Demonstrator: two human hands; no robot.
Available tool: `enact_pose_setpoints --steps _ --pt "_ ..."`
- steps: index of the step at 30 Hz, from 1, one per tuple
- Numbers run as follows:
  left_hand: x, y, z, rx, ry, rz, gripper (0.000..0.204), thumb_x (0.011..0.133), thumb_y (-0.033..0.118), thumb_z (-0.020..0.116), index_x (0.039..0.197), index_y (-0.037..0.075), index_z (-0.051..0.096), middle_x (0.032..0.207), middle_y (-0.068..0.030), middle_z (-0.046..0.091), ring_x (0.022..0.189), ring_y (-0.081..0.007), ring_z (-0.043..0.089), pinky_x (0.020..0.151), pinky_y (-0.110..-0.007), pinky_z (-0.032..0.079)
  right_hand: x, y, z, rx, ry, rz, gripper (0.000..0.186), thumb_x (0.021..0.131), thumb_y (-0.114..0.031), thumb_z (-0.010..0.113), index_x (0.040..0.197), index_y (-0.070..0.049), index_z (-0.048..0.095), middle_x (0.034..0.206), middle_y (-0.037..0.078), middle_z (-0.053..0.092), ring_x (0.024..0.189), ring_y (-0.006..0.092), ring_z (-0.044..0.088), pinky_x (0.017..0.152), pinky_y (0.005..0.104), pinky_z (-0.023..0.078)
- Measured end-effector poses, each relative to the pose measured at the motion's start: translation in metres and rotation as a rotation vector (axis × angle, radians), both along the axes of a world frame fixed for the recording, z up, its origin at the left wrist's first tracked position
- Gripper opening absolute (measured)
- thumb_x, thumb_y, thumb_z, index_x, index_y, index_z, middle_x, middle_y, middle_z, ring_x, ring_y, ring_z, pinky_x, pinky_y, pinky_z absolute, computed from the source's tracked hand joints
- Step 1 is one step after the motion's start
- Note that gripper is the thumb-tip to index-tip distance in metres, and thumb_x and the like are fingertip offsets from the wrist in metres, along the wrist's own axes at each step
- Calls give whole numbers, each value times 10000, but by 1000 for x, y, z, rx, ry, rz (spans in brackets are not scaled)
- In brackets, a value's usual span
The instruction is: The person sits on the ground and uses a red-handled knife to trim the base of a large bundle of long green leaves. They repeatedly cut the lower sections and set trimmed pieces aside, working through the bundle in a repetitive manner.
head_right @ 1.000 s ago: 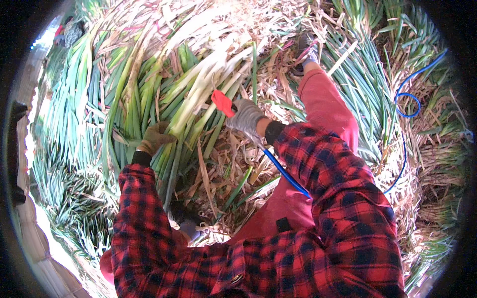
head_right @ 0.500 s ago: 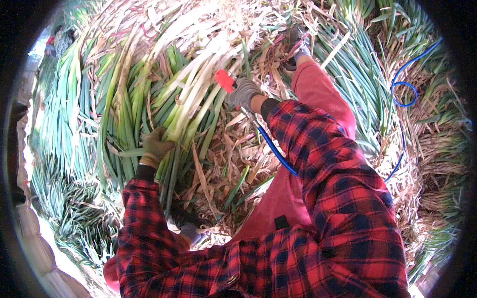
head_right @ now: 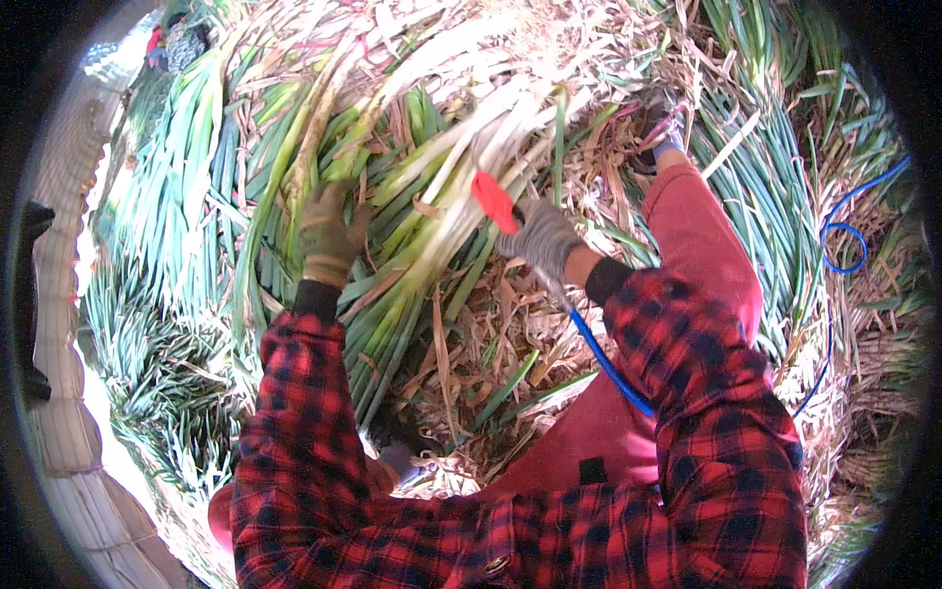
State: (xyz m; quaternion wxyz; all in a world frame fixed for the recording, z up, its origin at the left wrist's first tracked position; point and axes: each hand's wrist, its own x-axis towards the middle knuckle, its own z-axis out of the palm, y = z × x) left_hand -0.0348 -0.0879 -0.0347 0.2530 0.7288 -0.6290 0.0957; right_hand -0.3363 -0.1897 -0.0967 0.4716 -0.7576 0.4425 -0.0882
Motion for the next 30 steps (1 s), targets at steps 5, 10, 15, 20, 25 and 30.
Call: enact_pose_setpoints --steps 5,10,15,20,25,30 --pt "28 -25 -4 171 -241 237 551 690 242 752 1188 104 563 1262 -162 539 1153 -374 511 952 -460 434 -11 35 35 -97 -166 129 516 713 -296 751 1089 10 577 734 129 566 651 200 530 647 346 466" --pt "44 -36 19 119 -293 565 802 648 383 788 1344 171 450 1346 -138 490 1243 -330 472 1042 -489 349 -17 40 53 -14 -278 86 476 635 -274 772 959 23 591 765 178 608 692 313 596 666 395 481" --pt "56 -39 64 631 -66 692 1015 488 448 896 1325 110 431 1377 -162 465 1212 -321 525 976 -431 465 -15 36 48 -134 -221 147 510 676 -247 763 1055 24 558 764 144 578 678 226 547 676 356 477" --pt "72 1 45 740 95 507 738 531 391 868 1136 30 651 1035 -181 690 933 -297 669 853 -375 507 -12 37 45 -93 -222 99 492 625 -326 770 931 23 605 772 203 627 714 329 623 676 403 490" --pt "74 40 27 543 449 437 508 608 317 837 979 -10 719 823 -106 707 703 -203 662 684 -324 521 -21 41 34 -81 -309 65 508 635 -333 793 946 25 610 797 196 641 723 301 631 683 389 493" --pt "12 46 66 652 761 184 378 693 258 841 894 -32 707 706 -39 648 527 -117 562 491 -282 454 -30 38 43 -72 -250 23 445 663 -288 778 934 16 595 733 129 596 658 207 568 639 356 480"
